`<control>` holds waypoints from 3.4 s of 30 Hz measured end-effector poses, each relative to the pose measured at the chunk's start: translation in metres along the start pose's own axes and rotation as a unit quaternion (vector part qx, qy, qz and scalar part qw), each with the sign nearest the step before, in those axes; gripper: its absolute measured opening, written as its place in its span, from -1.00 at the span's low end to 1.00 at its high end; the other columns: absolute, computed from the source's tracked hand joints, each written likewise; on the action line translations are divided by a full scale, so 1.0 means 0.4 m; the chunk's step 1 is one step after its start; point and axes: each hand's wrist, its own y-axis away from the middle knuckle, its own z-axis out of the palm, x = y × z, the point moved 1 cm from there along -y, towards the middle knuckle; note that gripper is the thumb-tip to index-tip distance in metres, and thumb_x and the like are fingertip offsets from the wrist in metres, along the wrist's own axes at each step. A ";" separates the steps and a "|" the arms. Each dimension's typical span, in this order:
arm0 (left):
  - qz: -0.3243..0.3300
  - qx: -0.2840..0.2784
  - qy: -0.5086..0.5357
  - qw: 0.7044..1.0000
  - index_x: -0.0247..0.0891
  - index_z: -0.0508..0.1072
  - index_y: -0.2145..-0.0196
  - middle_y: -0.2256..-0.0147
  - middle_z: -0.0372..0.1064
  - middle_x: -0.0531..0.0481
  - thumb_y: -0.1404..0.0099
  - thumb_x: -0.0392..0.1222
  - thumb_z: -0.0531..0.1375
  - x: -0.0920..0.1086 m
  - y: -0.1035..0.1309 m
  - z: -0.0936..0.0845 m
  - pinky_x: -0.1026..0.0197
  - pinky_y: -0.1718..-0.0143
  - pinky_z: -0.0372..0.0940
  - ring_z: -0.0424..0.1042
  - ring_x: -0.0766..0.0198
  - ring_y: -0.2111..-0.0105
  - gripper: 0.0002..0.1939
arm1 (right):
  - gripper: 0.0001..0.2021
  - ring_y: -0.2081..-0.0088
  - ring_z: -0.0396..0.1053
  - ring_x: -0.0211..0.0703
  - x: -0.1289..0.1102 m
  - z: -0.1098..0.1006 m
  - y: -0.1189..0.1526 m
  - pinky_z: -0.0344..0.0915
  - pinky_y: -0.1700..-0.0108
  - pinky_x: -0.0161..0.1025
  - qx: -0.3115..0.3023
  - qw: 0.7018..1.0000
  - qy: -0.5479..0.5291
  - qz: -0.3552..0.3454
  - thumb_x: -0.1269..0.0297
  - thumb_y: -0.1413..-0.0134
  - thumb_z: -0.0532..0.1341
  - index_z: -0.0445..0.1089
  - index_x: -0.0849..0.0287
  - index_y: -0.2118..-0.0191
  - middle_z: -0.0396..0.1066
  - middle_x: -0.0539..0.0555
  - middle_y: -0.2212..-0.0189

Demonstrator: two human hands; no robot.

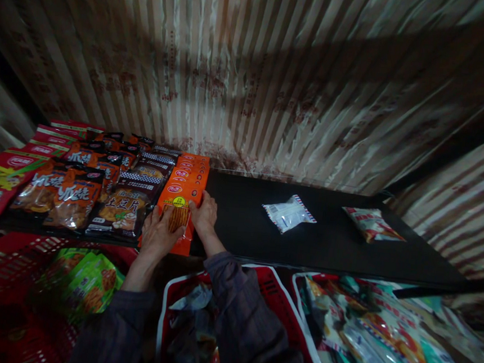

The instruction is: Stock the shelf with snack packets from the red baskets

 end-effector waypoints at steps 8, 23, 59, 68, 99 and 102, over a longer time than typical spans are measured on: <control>0.001 -0.018 0.016 1.000 -0.21 0.15 -0.26 -0.28 0.00 -0.31 -0.20 -0.02 0.17 0.002 -0.009 -0.003 -0.07 -0.22 0.01 0.00 -0.13 -0.28 -0.30 | -0.43 -0.02 0.31 0.00 -0.008 0.003 -0.003 0.22 -0.11 -0.16 0.007 1.000 -0.027 -0.004 0.27 -0.06 0.18 0.18 0.31 -0.20 0.34 0.26 -0.03; 0.016 -0.012 0.028 0.999 -0.21 0.13 -0.26 -0.29 -0.02 -0.32 -0.21 -0.02 0.18 -0.001 -0.028 0.007 -0.05 -0.22 -0.01 0.01 -0.09 -0.28 -0.30 | -0.47 -0.15 0.24 -0.04 -0.003 0.026 -0.016 0.15 -0.20 -0.15 0.036 0.996 -0.078 -0.018 0.34 -0.05 0.14 0.18 0.26 -0.18 0.25 0.23 -0.14; 0.033 -0.017 0.012 0.999 -0.25 0.11 -0.28 -0.30 -0.05 -0.36 -0.24 -0.01 0.15 -0.003 -0.041 0.013 -0.03 -0.24 -0.02 -0.01 -0.11 -0.29 -0.30 | -0.47 -0.15 0.22 -0.02 -0.007 0.038 -0.021 0.15 -0.19 -0.14 0.050 0.998 -0.045 -0.010 0.35 -0.09 0.09 0.15 0.26 -0.21 0.23 0.24 -0.13; 0.037 -0.004 0.013 0.999 -0.24 0.13 -0.27 -0.29 -0.02 -0.33 -0.23 -0.01 0.16 -0.003 -0.045 0.016 -0.03 -0.24 0.00 0.02 -0.10 -0.28 -0.30 | -0.47 -0.13 0.23 0.04 0.003 0.054 -0.028 0.19 -0.16 -0.05 0.073 0.995 -0.056 -0.026 0.36 -0.06 0.09 0.18 0.26 -0.20 0.26 0.26 -0.10; 0.044 0.056 -0.036 0.997 -0.35 0.22 -0.23 -0.26 0.05 -0.38 -0.25 -0.03 0.16 0.011 -0.027 0.022 -0.08 -0.25 0.00 -0.04 -0.15 -0.29 -0.36 | -0.47 -0.14 0.23 0.07 -0.001 0.050 -0.031 0.19 -0.16 -0.04 0.061 0.997 -0.042 -0.026 0.33 -0.09 0.10 0.17 0.30 -0.21 0.26 0.30 -0.12; 0.043 0.058 -0.041 0.997 -0.37 0.24 -0.21 -0.26 0.06 -0.36 -0.28 -0.05 0.12 0.018 -0.019 0.014 -0.07 -0.26 -0.02 -0.06 -0.13 -0.30 -0.40 | -0.49 -0.11 0.26 0.03 0.009 0.047 -0.036 0.20 -0.15 -0.02 0.073 0.995 -0.064 -0.039 0.30 -0.09 0.09 0.20 0.26 -0.19 0.29 0.28 -0.09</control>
